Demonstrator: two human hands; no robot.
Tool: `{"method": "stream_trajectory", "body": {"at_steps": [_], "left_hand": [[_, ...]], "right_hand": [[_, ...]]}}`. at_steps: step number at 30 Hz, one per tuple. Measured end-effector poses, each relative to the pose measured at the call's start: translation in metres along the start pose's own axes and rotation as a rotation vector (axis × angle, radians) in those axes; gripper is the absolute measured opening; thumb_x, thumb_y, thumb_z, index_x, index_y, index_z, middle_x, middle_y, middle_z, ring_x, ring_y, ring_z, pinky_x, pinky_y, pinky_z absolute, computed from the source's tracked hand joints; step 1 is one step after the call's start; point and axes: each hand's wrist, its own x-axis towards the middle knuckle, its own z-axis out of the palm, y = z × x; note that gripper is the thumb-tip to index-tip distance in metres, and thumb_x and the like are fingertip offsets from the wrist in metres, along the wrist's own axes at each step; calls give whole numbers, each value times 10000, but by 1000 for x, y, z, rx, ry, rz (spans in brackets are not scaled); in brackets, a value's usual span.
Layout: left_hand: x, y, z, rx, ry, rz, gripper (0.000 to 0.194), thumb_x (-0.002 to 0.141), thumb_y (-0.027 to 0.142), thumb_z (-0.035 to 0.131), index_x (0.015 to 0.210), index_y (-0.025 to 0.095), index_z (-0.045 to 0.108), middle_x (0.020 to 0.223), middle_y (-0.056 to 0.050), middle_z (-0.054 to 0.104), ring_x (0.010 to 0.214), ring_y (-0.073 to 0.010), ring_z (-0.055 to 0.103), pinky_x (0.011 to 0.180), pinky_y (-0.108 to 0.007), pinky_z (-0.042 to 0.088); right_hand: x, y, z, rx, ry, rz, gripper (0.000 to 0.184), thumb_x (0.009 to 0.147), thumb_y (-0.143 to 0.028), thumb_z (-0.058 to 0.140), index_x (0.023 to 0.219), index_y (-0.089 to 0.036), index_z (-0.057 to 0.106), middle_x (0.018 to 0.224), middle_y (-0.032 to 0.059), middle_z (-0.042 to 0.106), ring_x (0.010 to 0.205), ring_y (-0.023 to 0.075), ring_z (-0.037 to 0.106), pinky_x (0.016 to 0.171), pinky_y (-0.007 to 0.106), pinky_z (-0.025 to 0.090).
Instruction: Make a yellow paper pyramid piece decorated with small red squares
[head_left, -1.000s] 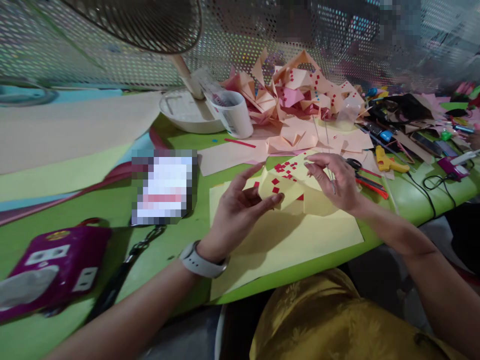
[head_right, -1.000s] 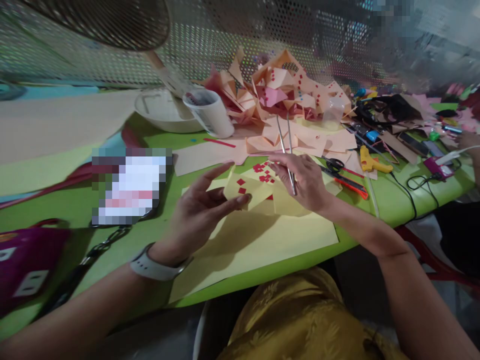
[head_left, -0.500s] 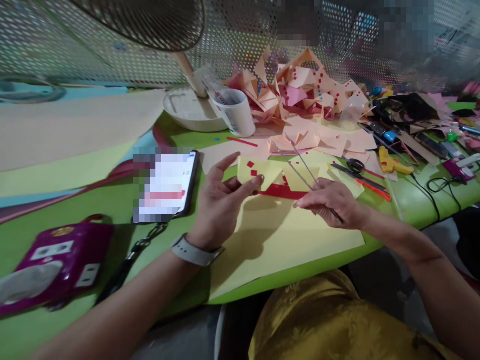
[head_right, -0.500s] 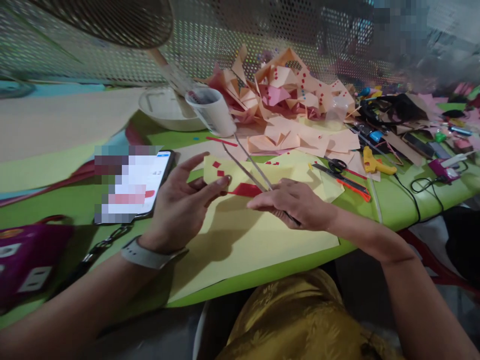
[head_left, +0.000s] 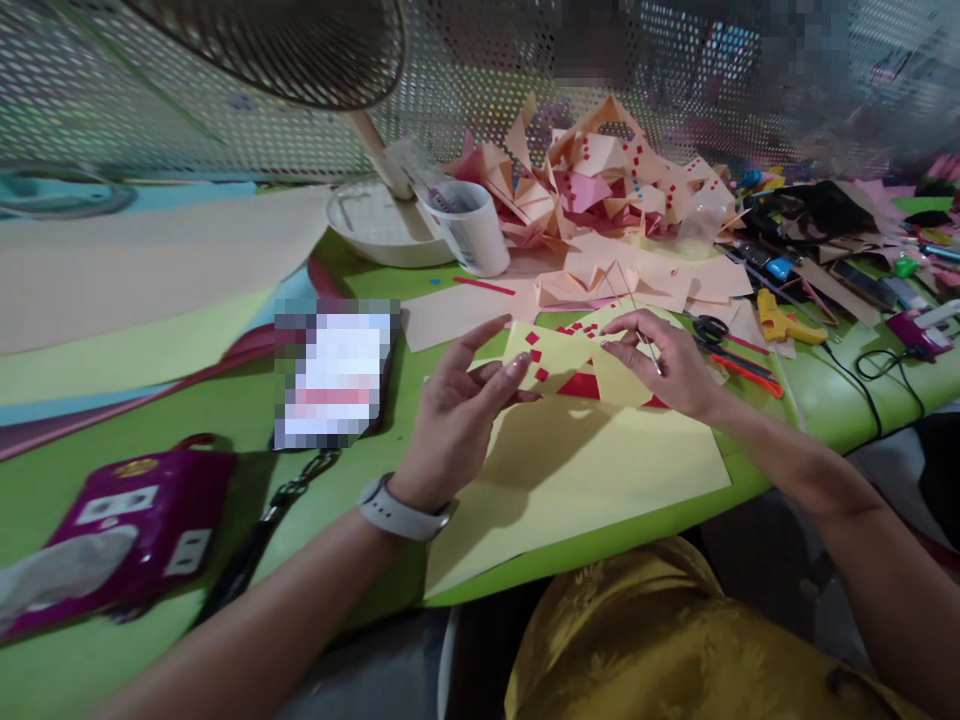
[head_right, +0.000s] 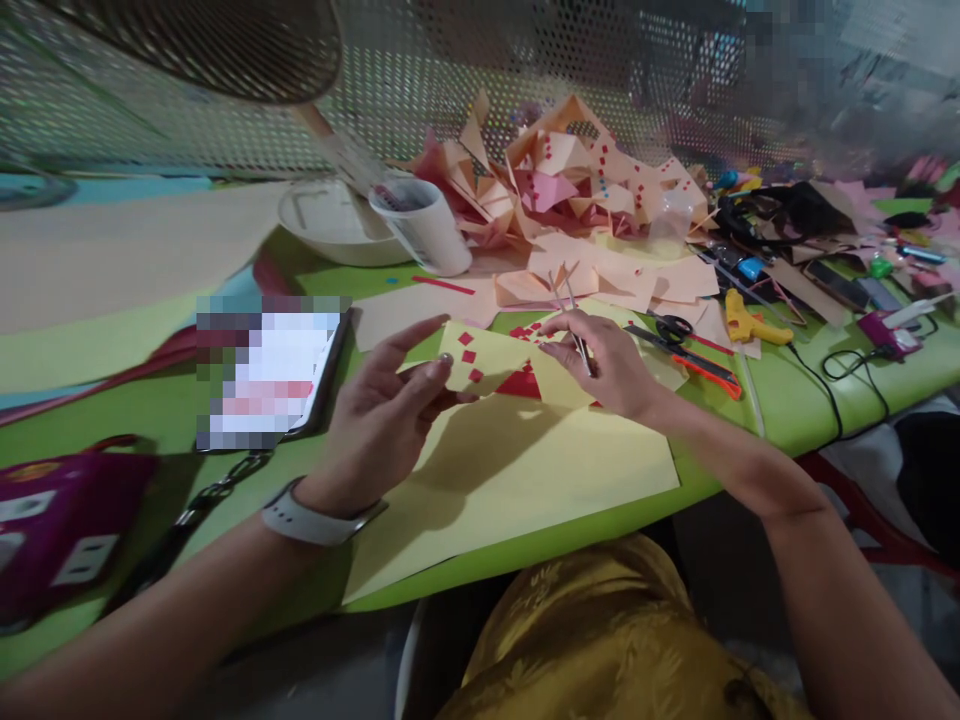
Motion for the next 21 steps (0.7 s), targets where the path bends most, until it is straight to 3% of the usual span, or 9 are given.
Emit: {"method": "stream_trajectory", "body": {"at_steps": [5, 10, 14, 17, 21], "left_hand": [[1, -1, -1, 33, -55, -15, 909, 622, 316, 896, 1406, 204, 449, 581, 88, 640, 606, -112, 649, 691, -231, 565], [0, -2, -2, 115, -57, 23, 903, 639, 319, 883, 1419, 191, 446, 558, 77, 639, 566, -119, 625, 623, -220, 545], [2, -3, -2, 57, -56, 20, 938, 643, 332, 879, 1446, 208, 410, 607, 75, 640, 629, -126, 656, 673, -227, 561], [4, -6, -3, -55, -24, 10, 880, 648, 380, 870, 1410, 261, 446, 718, 69, 649, 703, -122, 671, 698, -229, 572], [5, -9, -3, -117, -9, -85, 679, 627, 469, 868, 1201, 244, 584, 821, 19, 692, 781, -150, 694, 646, -225, 572]], "right_hand": [[-1, -3, 1, 2, -9, 7, 104, 942, -269, 592, 1007, -198, 632, 929, 18, 703, 796, 134, 644, 753, 263, 492], [-2, -3, 3, 23, -1, -6, 77, 944, -248, 586, 994, -211, 631, 928, 15, 694, 785, 133, 635, 752, 276, 504], [-3, -3, 4, 63, 27, 3, 86, 948, -266, 584, 995, -213, 632, 912, 13, 682, 775, 130, 623, 736, 272, 505], [-3, -1, 6, 96, 87, 31, 109, 944, -295, 593, 998, -210, 633, 879, 9, 668, 761, 125, 608, 720, 265, 495], [-1, 7, 8, 165, 160, 120, 172, 928, -368, 606, 992, -210, 624, 941, 25, 670, 779, 128, 612, 717, 269, 501]]}}
